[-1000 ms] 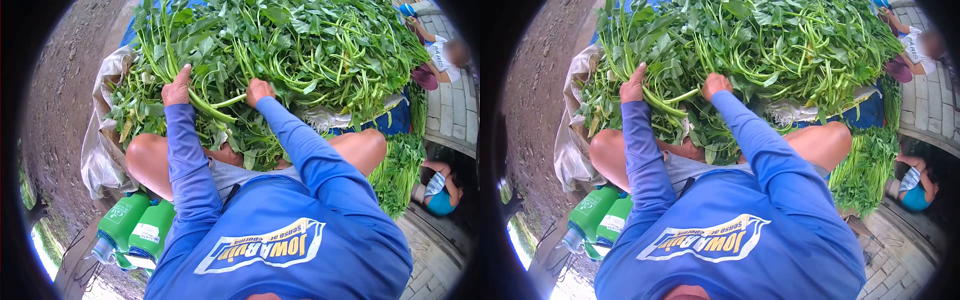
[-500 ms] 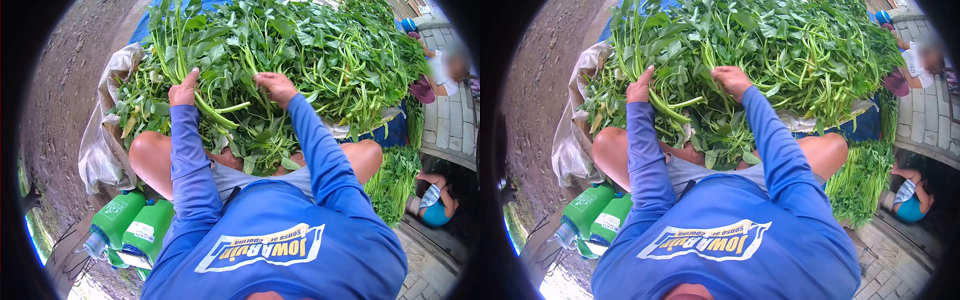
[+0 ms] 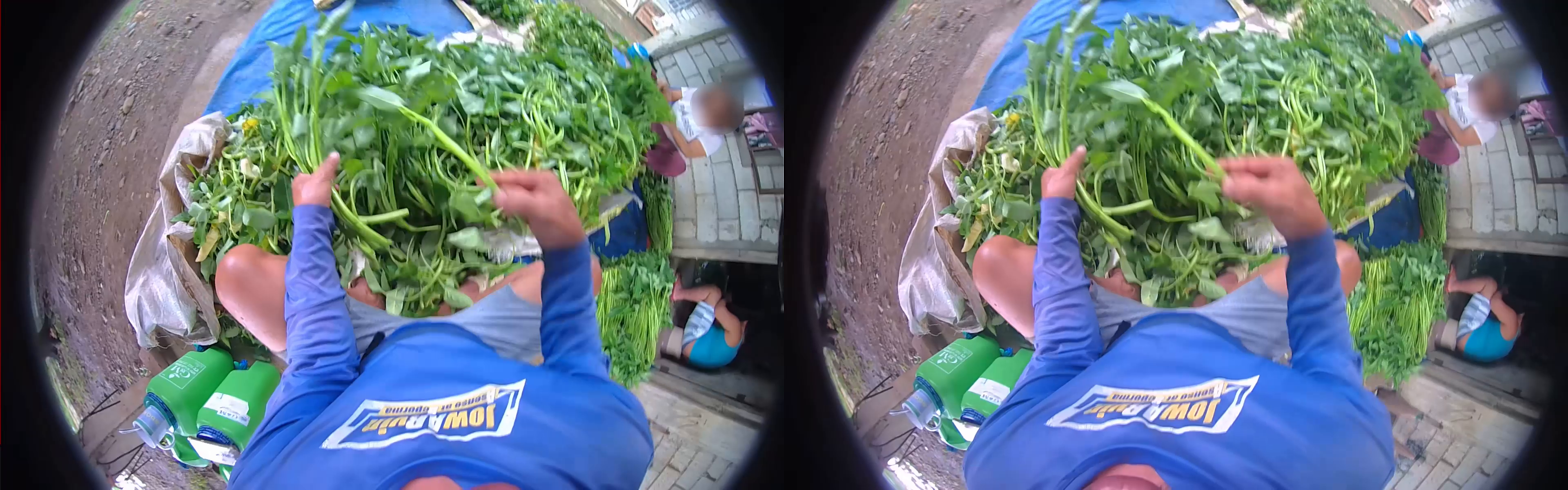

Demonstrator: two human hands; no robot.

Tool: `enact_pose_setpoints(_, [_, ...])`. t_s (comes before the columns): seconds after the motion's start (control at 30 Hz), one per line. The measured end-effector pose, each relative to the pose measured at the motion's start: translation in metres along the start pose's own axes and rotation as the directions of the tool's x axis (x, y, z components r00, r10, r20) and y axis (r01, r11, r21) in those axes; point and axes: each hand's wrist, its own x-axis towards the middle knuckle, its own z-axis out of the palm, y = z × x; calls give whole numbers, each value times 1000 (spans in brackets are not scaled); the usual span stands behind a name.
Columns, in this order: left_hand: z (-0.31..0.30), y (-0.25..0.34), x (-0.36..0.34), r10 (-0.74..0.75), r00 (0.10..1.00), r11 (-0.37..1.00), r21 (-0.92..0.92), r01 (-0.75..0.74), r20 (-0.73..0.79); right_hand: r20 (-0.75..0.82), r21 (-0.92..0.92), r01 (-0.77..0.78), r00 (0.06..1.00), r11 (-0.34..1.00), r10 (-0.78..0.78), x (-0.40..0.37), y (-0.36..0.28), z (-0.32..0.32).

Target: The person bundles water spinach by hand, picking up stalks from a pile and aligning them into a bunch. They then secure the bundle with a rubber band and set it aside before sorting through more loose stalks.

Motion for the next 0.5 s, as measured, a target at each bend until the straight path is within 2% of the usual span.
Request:
enact_pose_setpoints(0.03, [3, 10, 10, 40, 999, 999, 4, -39, -29, 105, 108, -19, 994, 994, 8, -7, -4, -9])
enact_pose_setpoints(0.07, [5, 11, 5, 67, 998, 996, -66, -67, -16, 74, 332, 96, 989, 938, -127, -10, 2, -6])
enact_pose_setpoints(0.13, [2, 19, -2, -67, 996, 998, 2, 67, 51, 4, 310, 39, 999, 950, -42, -17, 1, -8])
enact_pose_setpoints(0.17, [5, 14, -1, -23, 999, 999, 32, 21, 40, 42, 244, 28, 998, 969, -40, -25, -11, -14])
enact_pose_setpoints(0.2, [7, 12, 5, 31, 999, 998, 61, -32, 23, 25, 319, 80, 995, 944, -92, -23, 0, -15])
enact_pose_setpoints(0.27, [10, 21, -6, -64, 997, 998, -22, 65, 39, -49, 99, 96, 995, 990, -92, -14, 4, -12])
enact_pose_setpoints(0.33, [14, 20, -5, -23, 998, 999, -40, 26, 63, -95, 203, 88, 993, 975, -70, -12, 10, 0])
enact_pose_setpoints(0.4, [17, 19, -9, -17, 997, 999, -41, 20, 71, -175, 85, 164, 974, 983, -147, -2, 23, 9])
enact_pose_setpoints(0.43, [22, 13, -7, 3, 997, 998, -66, 2, 81, -189, -8, 176, 966, 984, -174, 4, 32, 9])
enact_pose_setpoints(0.5, [31, 6, -4, 29, 994, 996, -81, -21, 101, -306, -325, 209, 899, 922, -312, 19, 52, 11])
